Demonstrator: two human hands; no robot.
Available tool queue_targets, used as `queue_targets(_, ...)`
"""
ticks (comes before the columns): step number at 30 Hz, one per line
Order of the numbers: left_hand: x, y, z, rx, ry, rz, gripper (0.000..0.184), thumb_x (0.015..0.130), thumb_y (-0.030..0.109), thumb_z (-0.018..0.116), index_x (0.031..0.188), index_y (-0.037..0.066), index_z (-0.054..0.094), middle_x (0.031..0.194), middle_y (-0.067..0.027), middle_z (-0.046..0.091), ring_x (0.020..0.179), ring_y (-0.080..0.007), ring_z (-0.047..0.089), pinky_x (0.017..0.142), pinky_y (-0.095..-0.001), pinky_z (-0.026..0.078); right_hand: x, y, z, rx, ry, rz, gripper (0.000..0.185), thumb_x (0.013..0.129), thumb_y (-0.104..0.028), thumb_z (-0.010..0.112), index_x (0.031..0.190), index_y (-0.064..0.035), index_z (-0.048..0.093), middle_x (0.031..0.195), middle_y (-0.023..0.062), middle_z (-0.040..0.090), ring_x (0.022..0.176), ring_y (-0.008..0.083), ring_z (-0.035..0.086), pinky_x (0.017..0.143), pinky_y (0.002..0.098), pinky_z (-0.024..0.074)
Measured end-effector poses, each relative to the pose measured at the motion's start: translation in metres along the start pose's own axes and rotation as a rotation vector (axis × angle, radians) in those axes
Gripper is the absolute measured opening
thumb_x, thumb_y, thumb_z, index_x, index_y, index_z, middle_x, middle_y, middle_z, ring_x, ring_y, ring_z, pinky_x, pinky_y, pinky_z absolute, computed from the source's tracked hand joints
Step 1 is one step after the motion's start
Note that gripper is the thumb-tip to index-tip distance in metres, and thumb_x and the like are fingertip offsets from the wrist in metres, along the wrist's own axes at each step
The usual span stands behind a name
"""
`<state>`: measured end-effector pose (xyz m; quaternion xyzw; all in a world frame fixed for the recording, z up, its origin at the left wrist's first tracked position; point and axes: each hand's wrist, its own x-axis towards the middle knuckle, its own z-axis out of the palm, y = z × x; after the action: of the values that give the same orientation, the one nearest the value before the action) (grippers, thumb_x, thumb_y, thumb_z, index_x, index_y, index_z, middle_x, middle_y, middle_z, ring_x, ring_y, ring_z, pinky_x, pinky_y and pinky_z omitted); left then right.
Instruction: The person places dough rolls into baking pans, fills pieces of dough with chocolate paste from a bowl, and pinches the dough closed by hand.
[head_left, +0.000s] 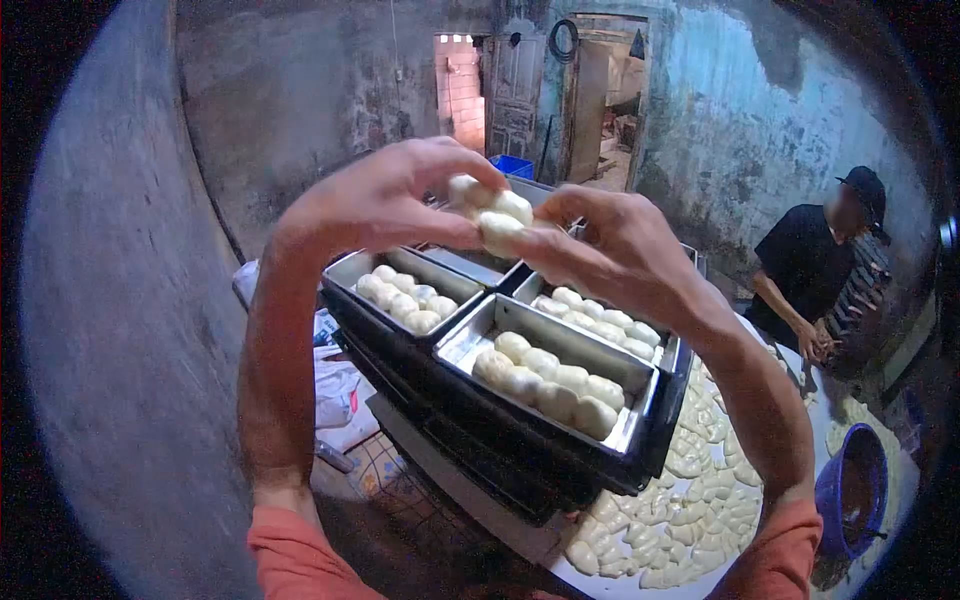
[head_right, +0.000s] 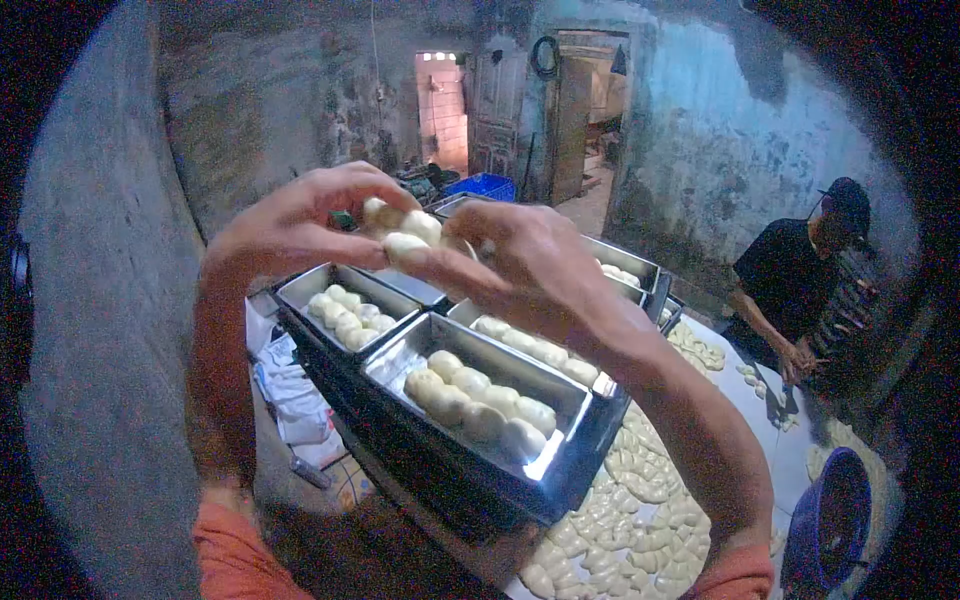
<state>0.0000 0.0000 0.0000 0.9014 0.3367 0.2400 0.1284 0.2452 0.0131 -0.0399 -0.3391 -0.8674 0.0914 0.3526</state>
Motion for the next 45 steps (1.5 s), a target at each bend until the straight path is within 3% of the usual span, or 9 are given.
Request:
queue_targets(9,0.051,-0.205,0.021,0.145,-0.493,-0.370,0.068,0.068,0.024,0.086,0.130,0.008,0.065,0.112,-0.0079,0.072,0.100,-0.0193,0.065,0.087,-0.0343,0.051,0.101,0.088,0.126,-0.322,-0.653,-0.047,0.039,0.099,-0.036,0.047,0.122,-0.0097,0.066,0.105,0.0242,0.070,0.096,0.0395,0.069,0.086,0.0486,0.0524)
queue_targets(23,0.056,-0.201,0.038,0.312,-0.597,-0.532,0.061,0.071,0.028,0.081,0.125,0.006,0.062,0.097,-0.0084,0.066,0.092,-0.0212,0.061,0.080,-0.0361,0.049,0.088,0.092,0.089,-0.485,-0.132,-0.218,0.028,0.088,-0.029,0.069,0.099,-0.0029,0.066,0.097,0.0158,0.068,0.088,0.0357,0.068,0.075,0.0463,0.0551)
queue_targets(28,0.047,-0.197,0.036,0.486,-0.478,-0.305,0.049,0.077,0.029,0.079,0.118,0.005,0.067,0.125,-0.0163,0.060,0.116,-0.0302,0.057,0.098,-0.0397,0.046,0.052,0.101,0.013,-0.554,0.083,-0.341,0.021,0.089,-0.028,0.064,0.092,-0.0084,0.072,0.085,0.0167,0.071,0.080,0.0360,0.070,0.072,0.0466,0.0562)
queue_targets(31,0.043,-0.239,0.033,0.478,-0.405,-0.161,0.056,0.077,0.026,0.079,0.127,0.006,0.063,0.140,-0.0164,0.054,0.127,-0.0324,0.053,0.104,-0.0409,0.044,-0.011,0.091,-0.043,-0.608,0.158,-0.449,0.021,0.094,-0.018,0.070,0.110,-0.0051,0.071,0.092,0.0091,0.074,0.079,0.0157,0.072,0.069,0.0304,0.0587)
queue_targets(33,0.033,-0.175,0.036,0.034,-0.173,-0.661,0.078,0.073,0.018,0.075,0.145,0.007,0.048,0.144,-0.0149,0.054,0.127,-0.0281,0.053,0.108,-0.0377,0.041,-0.077,0.087,-0.073,-0.596,0.130,-0.232,0.020,0.096,-0.020,0.066,0.111,-0.0071,0.071,0.094,0.0104,0.074,0.084,0.0173,0.072,0.073,0.0306,0.0584)
queue_targets(34,0.024,-0.241,0.017,0.386,-0.094,-0.142,0.081,0.076,0.021,0.073,0.149,0.005,0.043,0.148,-0.0139,0.050,0.122,-0.0284,0.057,0.104,-0.0396,0.045,-0.112,0.083,-0.088,-0.574,0.136,-0.105,0.021,0.099,-0.023,0.062,0.112,-0.0091,0.071,0.096,0.0118,0.074,0.089,0.0190,0.071,0.078,0.0309,0.0582)
queue_targets(41,-0.072,-0.005,0.058,0.436,0.479,-0.113,0.046,0.098,0.020,0.064,0.137,-0.001,0.055,0.131,-0.0174,0.062,0.112,-0.0293,0.062,0.095,-0.0387,0.054,-0.403,0.074,-0.103,-0.351,0.307,0.662,0.025,0.092,-0.026,0.072,0.103,-0.0030,0.073,0.088,0.0103,0.074,0.077,0.0177,0.071,0.070,0.0294,0.0540)
queue_targets(43,-0.108,0.032,0.094,0.381,0.648,0.065,0.057,0.091,0.042,0.072,0.120,-0.006,0.067,0.109,-0.0200,0.067,0.082,-0.0267,0.068,0.065,-0.0366,0.061,-0.485,0.077,-0.077,-0.277,0.238,0.951,0.028,0.092,-0.027,0.070,0.105,-0.0027,0.073,0.087,0.0117,0.074,0.077,0.0192,0.071,0.073,0.0319,0.0540)
queue_targets(45,-0.129,0.069,0.141,0.108,0.575,0.272,0.037,0.100,0.023,0.063,0.107,-0.013,0.067,0.073,-0.0224,0.068,0.054,-0.0287,0.064,0.068,-0.0439,0.059,-0.549,0.072,-0.046,-0.069,0.152,1.134,0.022,0.094,-0.017,0.067,0.102,0.0030,0.070,0.081,0.0085,0.072,0.072,0.0126,0.067,0.068,0.0270,0.0525)
